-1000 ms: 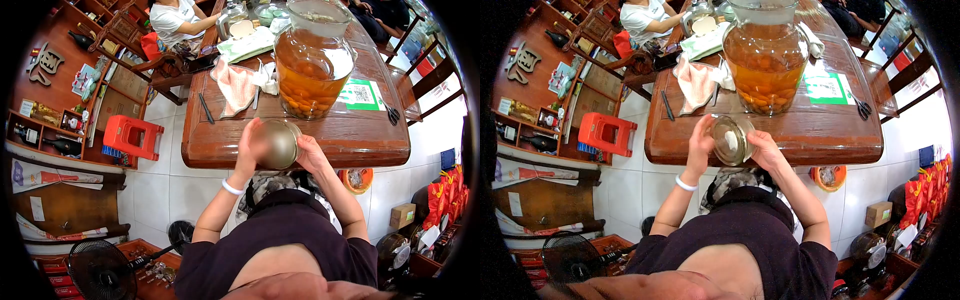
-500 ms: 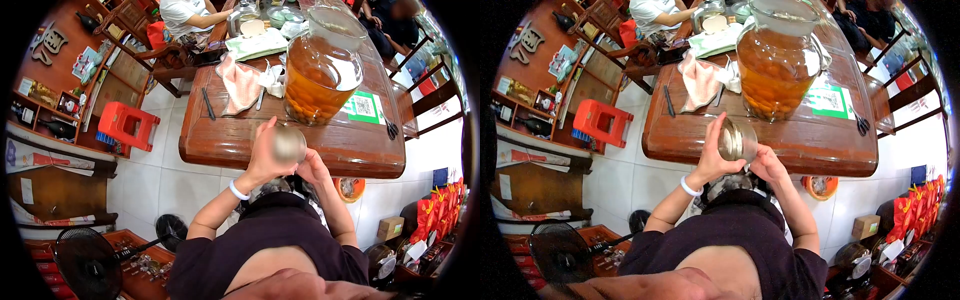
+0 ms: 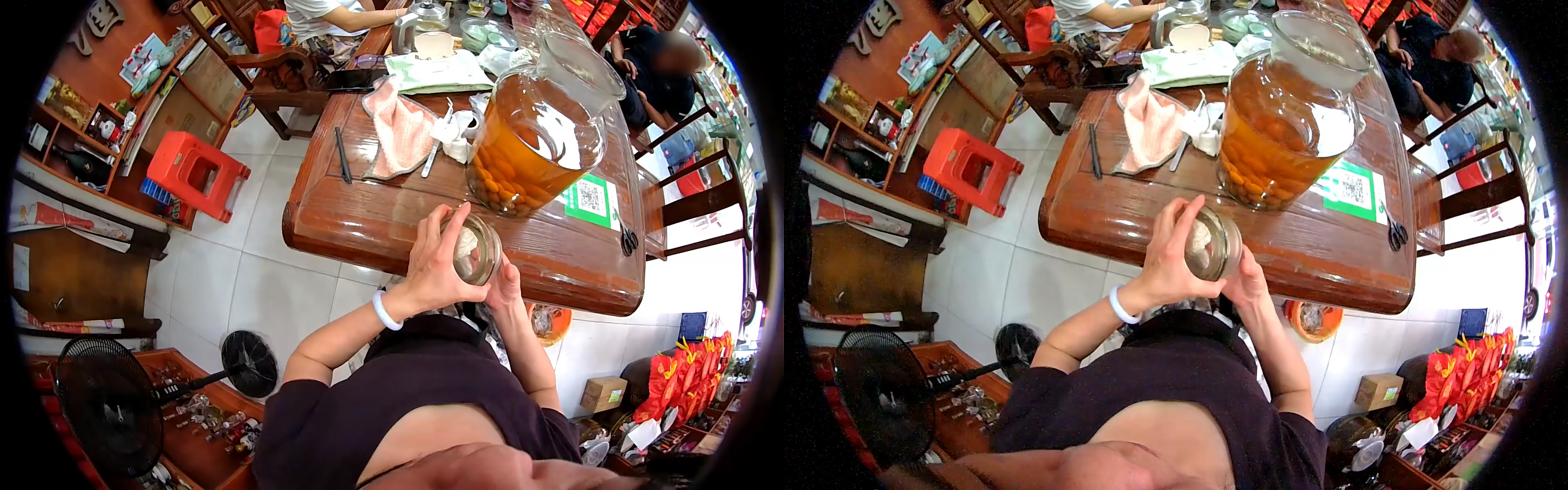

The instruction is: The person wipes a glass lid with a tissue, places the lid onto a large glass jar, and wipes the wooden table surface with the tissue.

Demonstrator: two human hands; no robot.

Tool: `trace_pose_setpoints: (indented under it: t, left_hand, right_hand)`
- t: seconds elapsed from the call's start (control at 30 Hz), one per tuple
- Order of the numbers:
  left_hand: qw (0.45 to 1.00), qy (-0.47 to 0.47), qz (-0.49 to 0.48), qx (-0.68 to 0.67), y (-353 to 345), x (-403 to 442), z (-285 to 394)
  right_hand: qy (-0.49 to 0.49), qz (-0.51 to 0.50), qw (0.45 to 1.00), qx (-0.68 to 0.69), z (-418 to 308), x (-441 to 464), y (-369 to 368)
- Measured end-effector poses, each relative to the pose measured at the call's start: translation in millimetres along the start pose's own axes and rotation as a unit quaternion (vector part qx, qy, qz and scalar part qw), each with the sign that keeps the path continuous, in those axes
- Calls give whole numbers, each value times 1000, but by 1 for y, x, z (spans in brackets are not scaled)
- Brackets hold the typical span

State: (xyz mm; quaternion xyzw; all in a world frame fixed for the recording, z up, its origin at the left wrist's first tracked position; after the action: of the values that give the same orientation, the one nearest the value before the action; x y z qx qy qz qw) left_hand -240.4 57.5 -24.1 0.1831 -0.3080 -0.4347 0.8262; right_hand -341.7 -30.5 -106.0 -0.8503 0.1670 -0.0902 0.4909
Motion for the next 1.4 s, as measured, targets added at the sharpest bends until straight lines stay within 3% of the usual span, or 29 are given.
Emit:
trace_pose_setpoints:
  t: [0.3,0.77,0.87,1.0,1.1,1.17,1.2,1.23,1.27,1.3,1.33,1.37,1.4]
  left_hand:
    - [1000,-29,8,8,11,2,8]
    - [1000,-15,15,9,9,-3,5]
    - [998,-48,10,25,12,-2,10]
    - [999,-39,4,-37,13,0,2]
    - [995,-43,-6,-90,12,-2,-12]
    - [926,96,-90,-354,3,-4,-37]
    - [873,131,-102,-458,7,-3,-32]
    - [873,132,-110,-457,7,-4,-36]
    - [791,166,-122,-576,2,-5,-43]
    - [693,199,-130,-681,-2,-4,-47]
    - [698,183,-124,-681,-2,0,-47]
    - [700,185,-130,-677,-3,1,-46]
    - [642,185,-134,-732,-3,3,-44]
  right_hand:
    - [-7,50,998,-40,-4,3,-23]
    - [-16,33,999,-20,-5,-1,-19]
    - [-14,32,999,-16,-2,-1,-20]
    - [-11,8,1000,-24,-4,1,-19]
    - [-29,-27,994,-106,-12,-3,-27]
    - [-79,-48,949,-301,-22,-6,-38]
    - [-32,-80,913,-400,-27,-4,-53]
    - [-28,-75,914,-397,-32,-2,-60]
    - [6,-136,792,-595,-37,0,-70]
    - [38,-188,622,-759,-38,1,-79]
    - [103,-214,622,-746,-41,1,-94]
    - [108,-208,625,-745,-44,0,-97]
    - [105,-208,646,-726,-46,0,-100]
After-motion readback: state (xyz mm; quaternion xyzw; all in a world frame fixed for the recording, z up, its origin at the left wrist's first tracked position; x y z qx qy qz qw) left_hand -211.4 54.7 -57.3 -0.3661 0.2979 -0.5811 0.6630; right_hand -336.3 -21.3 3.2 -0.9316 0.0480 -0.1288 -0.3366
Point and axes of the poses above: each hand's wrist, its own x-axis towards the middle knuckle, its own y-axis out of the back of the hand, z = x × y, the point moved 3 cm from there along x, towards the middle knuckle, and after that the axes turned 1 degree about -z, right-handed, at the moved point
